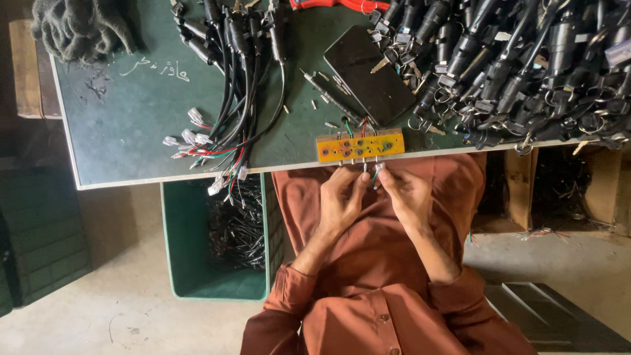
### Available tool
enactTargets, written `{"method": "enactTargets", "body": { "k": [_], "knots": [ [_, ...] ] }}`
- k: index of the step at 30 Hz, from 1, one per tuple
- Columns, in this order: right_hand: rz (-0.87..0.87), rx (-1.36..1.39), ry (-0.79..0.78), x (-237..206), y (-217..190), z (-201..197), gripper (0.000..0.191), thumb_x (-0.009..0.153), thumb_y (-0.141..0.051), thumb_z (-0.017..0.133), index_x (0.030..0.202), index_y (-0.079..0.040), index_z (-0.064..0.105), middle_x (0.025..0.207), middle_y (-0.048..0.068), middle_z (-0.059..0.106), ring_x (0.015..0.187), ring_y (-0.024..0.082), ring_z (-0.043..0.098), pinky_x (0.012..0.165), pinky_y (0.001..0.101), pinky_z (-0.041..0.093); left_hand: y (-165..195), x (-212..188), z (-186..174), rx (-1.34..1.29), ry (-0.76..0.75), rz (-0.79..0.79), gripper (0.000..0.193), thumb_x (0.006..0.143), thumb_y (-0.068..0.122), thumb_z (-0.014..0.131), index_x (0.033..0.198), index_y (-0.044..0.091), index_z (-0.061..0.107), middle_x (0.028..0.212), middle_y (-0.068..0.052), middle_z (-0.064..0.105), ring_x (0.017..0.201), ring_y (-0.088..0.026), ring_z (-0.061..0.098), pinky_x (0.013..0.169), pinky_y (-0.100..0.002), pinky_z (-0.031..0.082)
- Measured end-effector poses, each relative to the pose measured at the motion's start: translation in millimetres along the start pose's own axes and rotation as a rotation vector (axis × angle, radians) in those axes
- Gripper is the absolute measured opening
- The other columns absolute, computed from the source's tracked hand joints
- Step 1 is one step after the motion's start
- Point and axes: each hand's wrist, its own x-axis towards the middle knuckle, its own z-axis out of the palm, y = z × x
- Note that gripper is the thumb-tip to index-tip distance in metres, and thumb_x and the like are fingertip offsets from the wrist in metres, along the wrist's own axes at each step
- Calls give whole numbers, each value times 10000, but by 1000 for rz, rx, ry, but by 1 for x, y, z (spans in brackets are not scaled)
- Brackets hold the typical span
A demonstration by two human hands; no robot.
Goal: The person sits at a workbench and repeatedly picks up small cylindrical electronic components, aligns them with a yellow test fixture, and secures them by hand. The person puts on gray gloves and continues the same assembly process with the components and fixture.
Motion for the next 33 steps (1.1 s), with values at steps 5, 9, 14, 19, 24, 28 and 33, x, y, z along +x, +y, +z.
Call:
{"method": "enactTargets", "body": {
  "k": [5,9,14,19,24,28,33],
  "knots": [
    [-17,-14,15,4,2,2,275,998,-226,734,1016,48,744,832,34,715,722,74,624,656,224,486,0,-2,6,17,38,-129,144,976,127,718,912,-3,719,740,-111,619,638,-230,573,591,-340,450],
    [-69,7,25,10,10,2,248,999,-212,723,1013,35,740,849,2,699,758,47,602,682,198,476,-7,-3,19,24,134,-58,129,952,106,740,889,3,694,786,-110,661,687,-218,628,629,-324,490],
    [-97,43,-25,9,14,1,284,1027,-244,702,1027,39,725,906,0,692,821,51,588,737,205,469,-12,-4,32,-28,235,-159,107,924,92,761,880,13,703,797,-104,690,677,-227,667,632,-314,516],
    [76,84,-41,8,13,1,376,1044,-330,633,1033,31,736,906,38,670,807,126,572,727,273,453,-3,-8,21,241,337,275,270,859,110,821,1072,-9,706,914,-143,664,822,-266,657,702,-343,548],
    [175,675,-138,10,14,6,355,988,-341,640,1057,3,700,1018,55,743,921,133,697,859,281,559,2,-12,5,246,121,292,231,845,6,795,1074,31,788,923,-102,693,842,-205,640,724,-311,536],
    [36,264,-126,7,15,10,277,964,-187,760,1114,41,709,991,44,707,862,103,640,805,246,518,-9,-16,12,-252,278,-215,60,902,24,777,959,14,761,909,-46,717,837,-107,627,748,-252,514],
    [20,202,-168,7,12,15,260,967,-198,764,1077,32,713,905,33,685,768,101,614,708,245,498,-24,-12,20,-272,261,-247,93,960,46,756,915,-17,705,838,-41,670,800,-74,576,732,-234,489]
  ]
}}
